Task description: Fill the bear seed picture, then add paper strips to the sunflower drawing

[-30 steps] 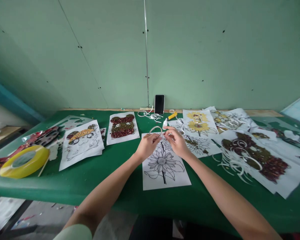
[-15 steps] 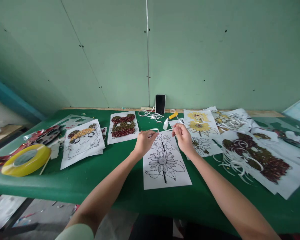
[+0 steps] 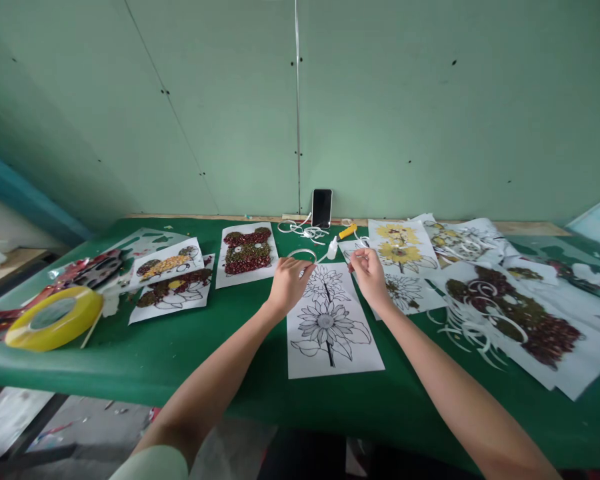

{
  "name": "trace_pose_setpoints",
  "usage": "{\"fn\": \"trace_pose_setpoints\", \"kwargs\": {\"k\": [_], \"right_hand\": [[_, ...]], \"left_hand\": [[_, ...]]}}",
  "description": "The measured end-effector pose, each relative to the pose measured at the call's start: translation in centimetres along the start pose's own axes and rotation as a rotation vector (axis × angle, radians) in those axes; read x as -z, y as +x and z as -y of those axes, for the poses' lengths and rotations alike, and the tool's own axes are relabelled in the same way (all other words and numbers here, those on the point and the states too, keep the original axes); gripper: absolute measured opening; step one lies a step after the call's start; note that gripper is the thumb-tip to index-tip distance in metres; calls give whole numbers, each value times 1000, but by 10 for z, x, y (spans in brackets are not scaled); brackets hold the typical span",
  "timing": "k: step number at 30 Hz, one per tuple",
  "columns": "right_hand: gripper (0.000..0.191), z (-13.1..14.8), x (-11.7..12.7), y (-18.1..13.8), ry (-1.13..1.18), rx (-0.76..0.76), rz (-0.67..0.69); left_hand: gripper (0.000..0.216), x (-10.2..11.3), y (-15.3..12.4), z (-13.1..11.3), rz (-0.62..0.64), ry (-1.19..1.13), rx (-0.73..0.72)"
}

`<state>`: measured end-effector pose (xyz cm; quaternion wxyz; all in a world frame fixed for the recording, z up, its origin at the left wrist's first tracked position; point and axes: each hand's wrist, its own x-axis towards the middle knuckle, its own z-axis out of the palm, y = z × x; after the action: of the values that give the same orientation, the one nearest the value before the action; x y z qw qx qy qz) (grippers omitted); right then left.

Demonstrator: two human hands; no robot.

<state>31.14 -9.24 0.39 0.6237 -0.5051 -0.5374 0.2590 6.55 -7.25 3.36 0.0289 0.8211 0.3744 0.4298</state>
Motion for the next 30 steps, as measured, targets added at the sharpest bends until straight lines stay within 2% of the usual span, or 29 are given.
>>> {"fn": "trace_pose_setpoints", "kwargs": {"k": [4,9,12,17,30], "right_hand": [[27,12,1,-4,-68,86,40],[42,30,-6,-17,-145,208,305],[42,30,-11,-23,-231,263,421],[25,24,-14,-23,-279,391,419],[14,28,-15,-23,-293,451,397]], "left_hand": [[33,-1,-1,4,62,38,-65],[33,-3,-2,2,136,8,-147],[32,-3,-2,-2,153,-11,-148],[29,-1,-1,-7,189,-47,-113],[22,-4,-4,-12,163,-104,-23]]}}
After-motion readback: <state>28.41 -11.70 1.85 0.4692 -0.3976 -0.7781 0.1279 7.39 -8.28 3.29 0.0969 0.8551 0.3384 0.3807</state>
